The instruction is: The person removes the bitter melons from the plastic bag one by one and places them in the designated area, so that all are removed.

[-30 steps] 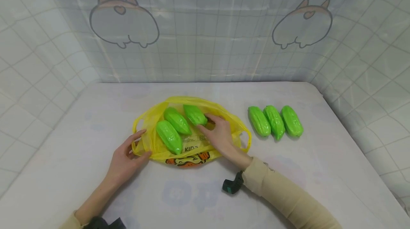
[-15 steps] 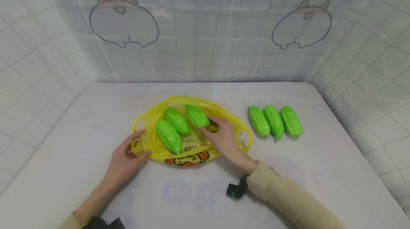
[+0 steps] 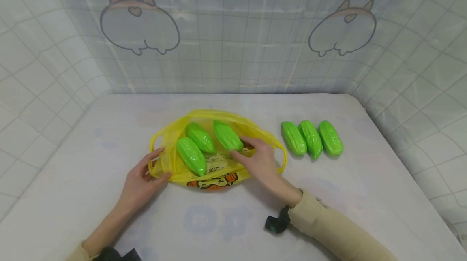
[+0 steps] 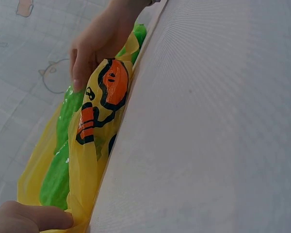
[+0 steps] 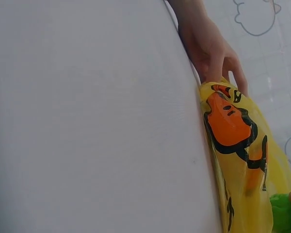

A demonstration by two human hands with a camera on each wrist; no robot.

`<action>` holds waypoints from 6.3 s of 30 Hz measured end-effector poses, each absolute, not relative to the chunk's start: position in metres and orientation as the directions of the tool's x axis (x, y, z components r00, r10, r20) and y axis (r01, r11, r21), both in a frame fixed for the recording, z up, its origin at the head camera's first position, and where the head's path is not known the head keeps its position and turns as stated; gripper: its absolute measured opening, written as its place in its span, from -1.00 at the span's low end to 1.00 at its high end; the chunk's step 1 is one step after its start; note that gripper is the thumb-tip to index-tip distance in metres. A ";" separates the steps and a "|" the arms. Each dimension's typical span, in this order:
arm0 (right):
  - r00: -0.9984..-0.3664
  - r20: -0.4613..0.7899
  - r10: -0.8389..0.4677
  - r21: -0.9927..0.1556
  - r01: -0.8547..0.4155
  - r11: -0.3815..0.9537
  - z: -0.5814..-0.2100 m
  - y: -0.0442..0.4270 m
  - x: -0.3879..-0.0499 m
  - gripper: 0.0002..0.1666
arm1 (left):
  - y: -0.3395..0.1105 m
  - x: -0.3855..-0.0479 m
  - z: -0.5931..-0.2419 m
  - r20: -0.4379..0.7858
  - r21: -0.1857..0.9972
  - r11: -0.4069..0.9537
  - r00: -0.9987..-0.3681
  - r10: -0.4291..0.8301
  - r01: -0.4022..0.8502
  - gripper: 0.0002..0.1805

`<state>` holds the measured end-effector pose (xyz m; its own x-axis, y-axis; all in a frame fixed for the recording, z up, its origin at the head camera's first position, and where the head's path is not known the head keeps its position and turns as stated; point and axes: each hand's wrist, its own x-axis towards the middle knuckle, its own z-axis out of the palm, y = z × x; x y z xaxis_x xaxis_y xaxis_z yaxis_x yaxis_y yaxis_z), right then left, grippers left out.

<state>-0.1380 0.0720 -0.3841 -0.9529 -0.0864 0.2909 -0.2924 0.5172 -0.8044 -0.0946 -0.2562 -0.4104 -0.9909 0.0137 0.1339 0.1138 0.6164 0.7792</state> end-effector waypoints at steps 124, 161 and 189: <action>-0.773 0.503 0.386 -0.751 -0.169 0.638 -0.377 0.260 -0.099 -0.55 | -0.258 -0.096 -0.416 0.158 0.775 0.617 -0.987 0.017 0.135 -0.25; -0.794 0.224 0.565 -0.836 0.141 0.530 -0.391 0.324 -0.115 -0.44 | -0.257 -0.095 -0.413 0.150 0.771 0.626 -0.989 0.005 0.120 -0.26; -0.843 0.091 0.530 -0.787 0.265 0.557 -0.404 0.333 -0.117 -0.32 | -0.258 -0.096 -0.417 0.152 0.777 0.616 -0.988 0.022 0.133 -0.24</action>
